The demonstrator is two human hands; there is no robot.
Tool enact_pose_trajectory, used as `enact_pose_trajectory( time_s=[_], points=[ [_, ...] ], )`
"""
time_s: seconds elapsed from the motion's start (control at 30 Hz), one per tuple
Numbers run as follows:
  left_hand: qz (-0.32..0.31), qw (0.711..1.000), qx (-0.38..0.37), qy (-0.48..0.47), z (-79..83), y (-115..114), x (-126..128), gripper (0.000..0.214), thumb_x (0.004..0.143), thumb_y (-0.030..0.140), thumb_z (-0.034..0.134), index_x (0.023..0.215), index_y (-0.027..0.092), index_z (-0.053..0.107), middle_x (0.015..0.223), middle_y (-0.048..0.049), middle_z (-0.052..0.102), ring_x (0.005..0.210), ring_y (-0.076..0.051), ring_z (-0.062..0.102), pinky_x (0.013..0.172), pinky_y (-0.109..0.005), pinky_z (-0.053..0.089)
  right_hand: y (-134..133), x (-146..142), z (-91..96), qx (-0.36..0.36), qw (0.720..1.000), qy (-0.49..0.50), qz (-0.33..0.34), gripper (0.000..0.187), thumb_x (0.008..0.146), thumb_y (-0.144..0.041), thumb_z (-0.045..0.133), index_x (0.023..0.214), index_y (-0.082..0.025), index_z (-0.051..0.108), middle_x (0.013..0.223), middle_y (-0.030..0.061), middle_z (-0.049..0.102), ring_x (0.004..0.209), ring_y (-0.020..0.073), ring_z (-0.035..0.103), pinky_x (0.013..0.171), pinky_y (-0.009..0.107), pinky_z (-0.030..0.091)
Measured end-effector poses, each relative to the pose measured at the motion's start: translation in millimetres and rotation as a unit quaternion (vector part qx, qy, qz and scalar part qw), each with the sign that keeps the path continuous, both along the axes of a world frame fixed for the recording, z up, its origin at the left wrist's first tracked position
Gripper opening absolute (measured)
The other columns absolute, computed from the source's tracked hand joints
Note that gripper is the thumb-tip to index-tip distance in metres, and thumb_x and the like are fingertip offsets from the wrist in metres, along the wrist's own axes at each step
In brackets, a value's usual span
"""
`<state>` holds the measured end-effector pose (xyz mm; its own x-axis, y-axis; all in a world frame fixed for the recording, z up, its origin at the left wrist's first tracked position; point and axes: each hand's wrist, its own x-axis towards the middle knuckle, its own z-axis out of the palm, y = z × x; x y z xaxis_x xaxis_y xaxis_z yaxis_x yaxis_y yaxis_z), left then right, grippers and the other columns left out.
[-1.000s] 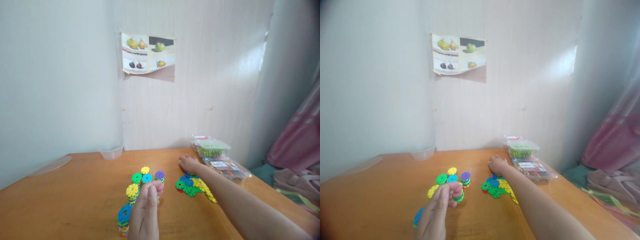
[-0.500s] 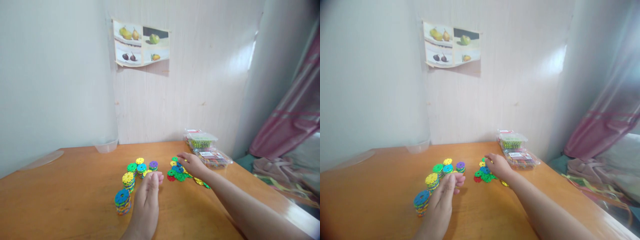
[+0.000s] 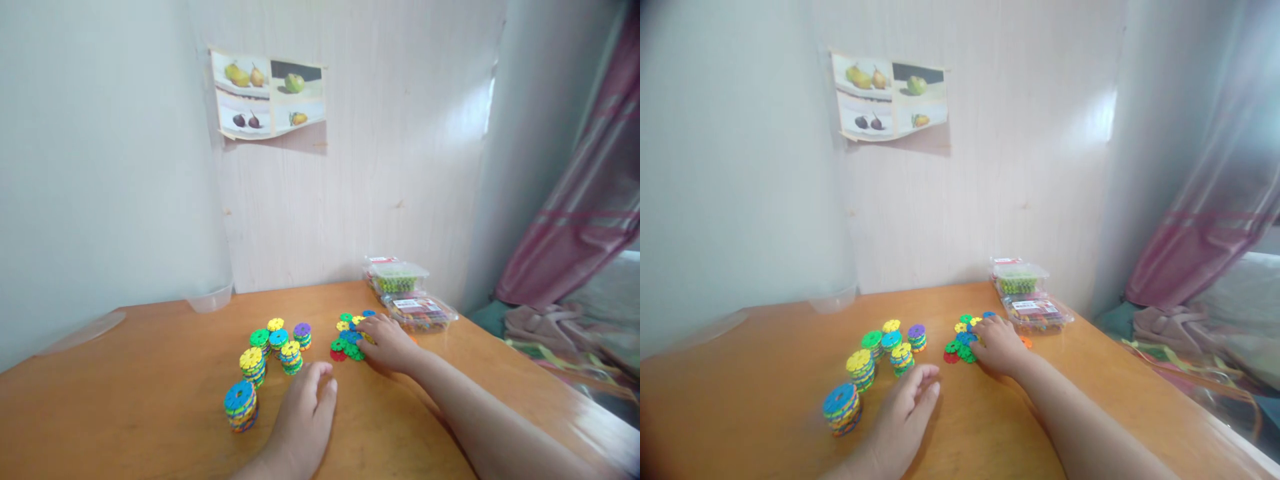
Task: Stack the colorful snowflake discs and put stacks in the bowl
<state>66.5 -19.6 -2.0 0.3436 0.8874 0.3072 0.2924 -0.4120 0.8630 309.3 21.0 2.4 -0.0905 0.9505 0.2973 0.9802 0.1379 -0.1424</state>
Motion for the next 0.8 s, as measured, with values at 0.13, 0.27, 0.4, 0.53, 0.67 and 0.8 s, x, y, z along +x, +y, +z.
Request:
enact_pose_trajectory(
  time_s=[0.13,0.27,0.4,0.53,0.67,0.8],
  points=[
    [-0.052,0.992,0.074,0.086,-5.2,3,-6,0.021,0.090,0.033,0.051,0.097,0.023,0.068,0.103,-0.0095,0.069,0.102,-0.025,0.062,0.094,-0.039,0.047,2,2,-4.1,0.007,1.000,0.006,-0.008,0.042,0.089,-0.051,0.051,0.116,-0.023,0.069,0.120,0.0102,0.066,0.118,0.0295,0.050,0.099,0.041,0.034],
    [-0.102,0.980,0.111,0.131,-7.0,9,-9,0.016,0.087,0.026,0.053,0.092,0.023,0.068,0.099,-0.0089,0.068,0.096,-0.025,0.063,0.088,-0.038,0.049,4,2,-6.4,0.002,1.000,0.011,-0.009,0.037,0.088,-0.051,0.054,0.107,-0.025,0.072,0.116,0.0083,0.067,0.115,0.0281,0.051,0.098,0.040,0.035],
    [-0.111,0.975,0.128,0.146,-10.5,12,-12,0.012,0.084,0.024,0.057,0.088,0.022,0.068,0.099,-0.0085,0.067,0.095,-0.025,0.062,0.087,-0.037,0.048,5,2,-5.1,0.015,1.000,0.023,-0.007,0.034,0.083,-0.046,0.062,0.105,-0.023,0.072,0.112,0.0086,0.068,0.112,0.0278,0.052,0.097,0.039,0.036],
    [-0.114,0.974,0.114,0.159,-11.8,13,-12,0.014,0.086,0.026,0.055,0.091,0.022,0.067,0.101,-0.0093,0.066,0.097,-0.025,0.061,0.088,-0.038,0.048,-5,-2,6.0,0.047,0.998,0.041,0.022,0.034,0.082,-0.044,0.064,0.106,-0.022,0.072,0.112,0.0089,0.068,0.109,0.0276,0.054,0.097,0.039,0.037],
    [-0.109,0.976,0.101,0.159,-10.4,12,-11,0.013,0.086,0.023,0.054,0.091,0.021,0.066,0.100,-0.0093,0.065,0.096,-0.025,0.060,0.087,-0.037,0.047,-26,-18,20.5,0.040,0.991,0.055,0.116,0.028,0.083,-0.044,0.064,0.102,-0.026,0.074,0.110,0.0056,0.069,0.105,0.0251,0.056,0.096,0.036,0.039],
    [-0.100,0.979,0.097,0.149,-9.7,12,-10,0.012,0.085,0.019,0.051,0.086,0.020,0.063,0.095,-0.0080,0.064,0.092,-0.023,0.060,0.083,-0.035,0.047,-41,-36,24.0,-0.005,0.984,0.050,0.172,0.027,0.080,-0.046,0.067,0.100,-0.029,0.075,0.109,0.0042,0.069,0.104,0.0249,0.056,0.094,0.036,0.040]
  ],
)
